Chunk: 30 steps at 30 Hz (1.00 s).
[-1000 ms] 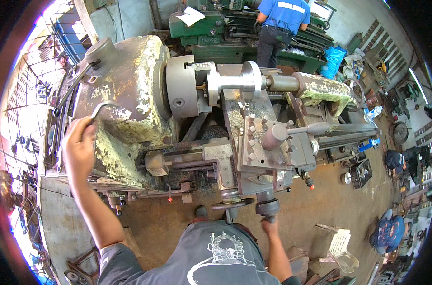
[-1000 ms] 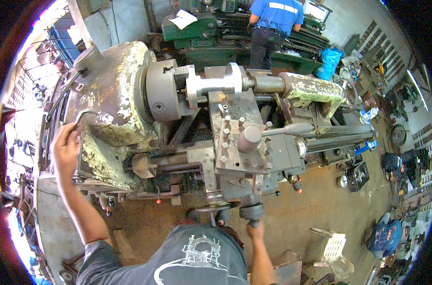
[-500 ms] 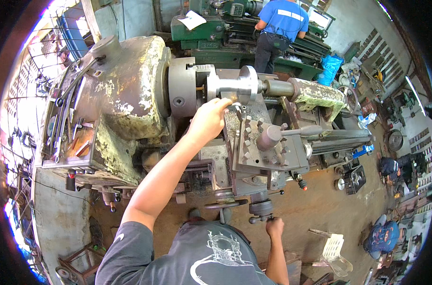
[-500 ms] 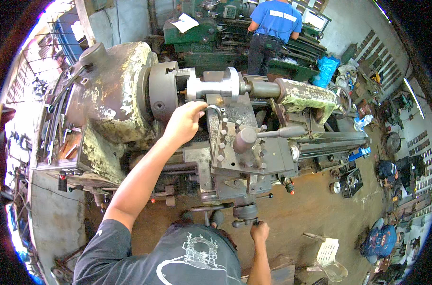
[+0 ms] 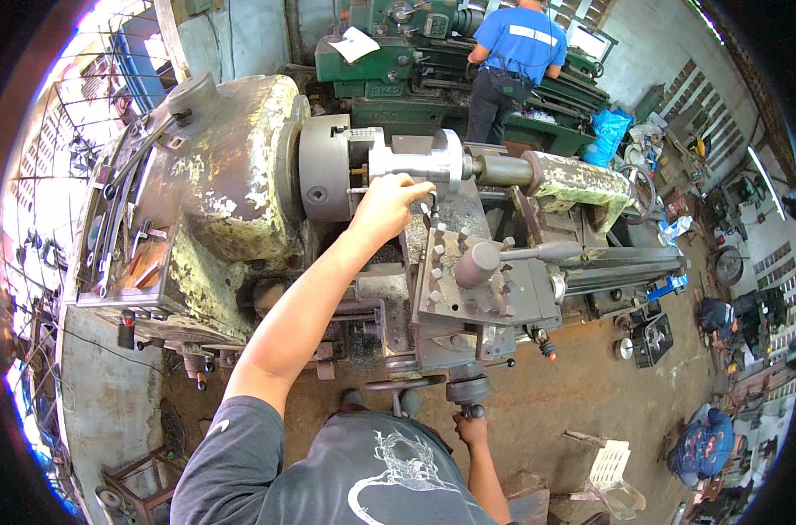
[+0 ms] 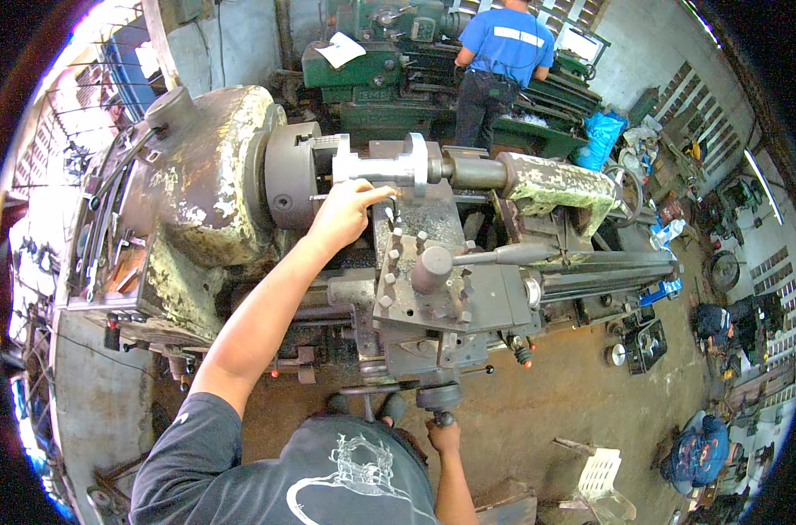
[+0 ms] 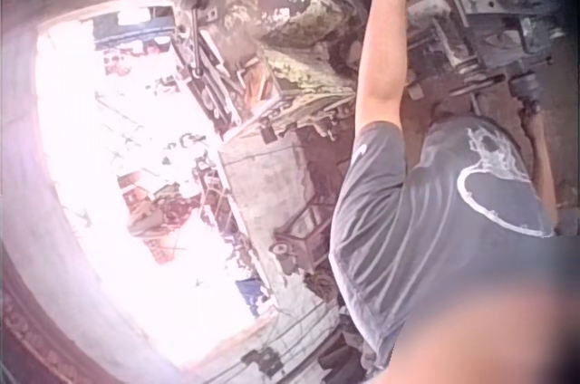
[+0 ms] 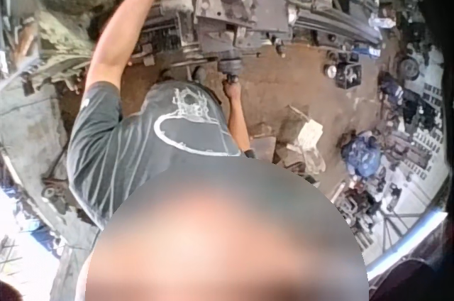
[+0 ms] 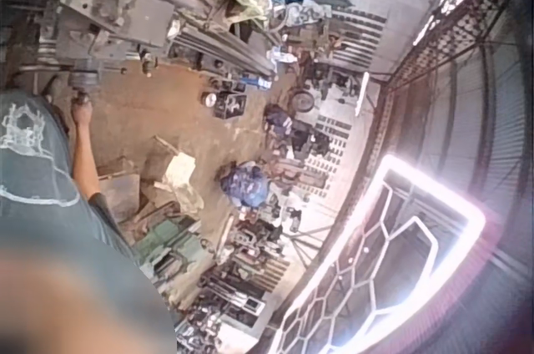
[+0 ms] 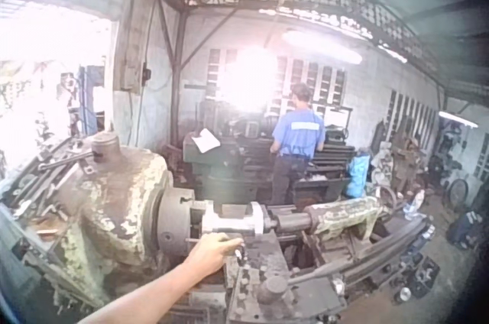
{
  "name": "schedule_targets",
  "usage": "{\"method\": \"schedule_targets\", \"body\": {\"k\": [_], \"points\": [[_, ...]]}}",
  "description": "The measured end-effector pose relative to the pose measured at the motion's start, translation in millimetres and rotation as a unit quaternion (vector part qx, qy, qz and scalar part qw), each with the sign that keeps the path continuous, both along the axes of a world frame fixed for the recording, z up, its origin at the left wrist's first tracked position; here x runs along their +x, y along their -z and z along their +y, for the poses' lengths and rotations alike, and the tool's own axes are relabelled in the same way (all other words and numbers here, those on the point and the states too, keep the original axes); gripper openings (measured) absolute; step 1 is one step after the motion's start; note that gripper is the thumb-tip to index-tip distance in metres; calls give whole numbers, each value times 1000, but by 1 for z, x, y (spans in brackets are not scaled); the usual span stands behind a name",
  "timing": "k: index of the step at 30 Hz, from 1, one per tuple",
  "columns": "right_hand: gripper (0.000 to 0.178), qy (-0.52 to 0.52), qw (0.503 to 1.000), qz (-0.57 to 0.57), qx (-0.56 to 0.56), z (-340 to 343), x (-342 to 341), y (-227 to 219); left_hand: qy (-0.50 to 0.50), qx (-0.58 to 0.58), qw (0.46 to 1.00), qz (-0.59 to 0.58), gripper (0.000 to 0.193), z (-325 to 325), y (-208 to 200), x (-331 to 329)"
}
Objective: The person operates a metal lathe, using a wrench to tighten the chuck and a caliper to measure the rotating workpiece. They repeatedly adjust the tool post and measure the diameter of the metal part while the lathe is running.
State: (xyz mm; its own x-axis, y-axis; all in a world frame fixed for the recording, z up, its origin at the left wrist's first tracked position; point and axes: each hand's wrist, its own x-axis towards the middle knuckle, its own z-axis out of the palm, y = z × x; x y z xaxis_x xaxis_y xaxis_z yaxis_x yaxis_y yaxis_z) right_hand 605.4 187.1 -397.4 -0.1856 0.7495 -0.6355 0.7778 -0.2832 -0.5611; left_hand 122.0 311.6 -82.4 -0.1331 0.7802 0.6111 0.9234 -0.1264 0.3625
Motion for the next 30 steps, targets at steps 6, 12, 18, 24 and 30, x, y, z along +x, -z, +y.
{"method": "schedule_targets", "body": {"k": [6,12,18,24,30], "points": [[35,33,990,127,-43,-8,3,-46,27,6,996,80,47,5,-7,-2],[42,4,994,108,-6,68,41,-138,14,-144,988,58,56,-9,-22,4],[28,89,926,210,301,148,11,-281,-22,-206,978,24,34,-20,-29,6],[19,-43,815,300,494,201,-101,-406,-164,-295,941,-12,51,-28,-39,11],[34,-226,766,66,598,222,-195,-417,-209,-310,927,-35,58,-38,-48,20]]}}
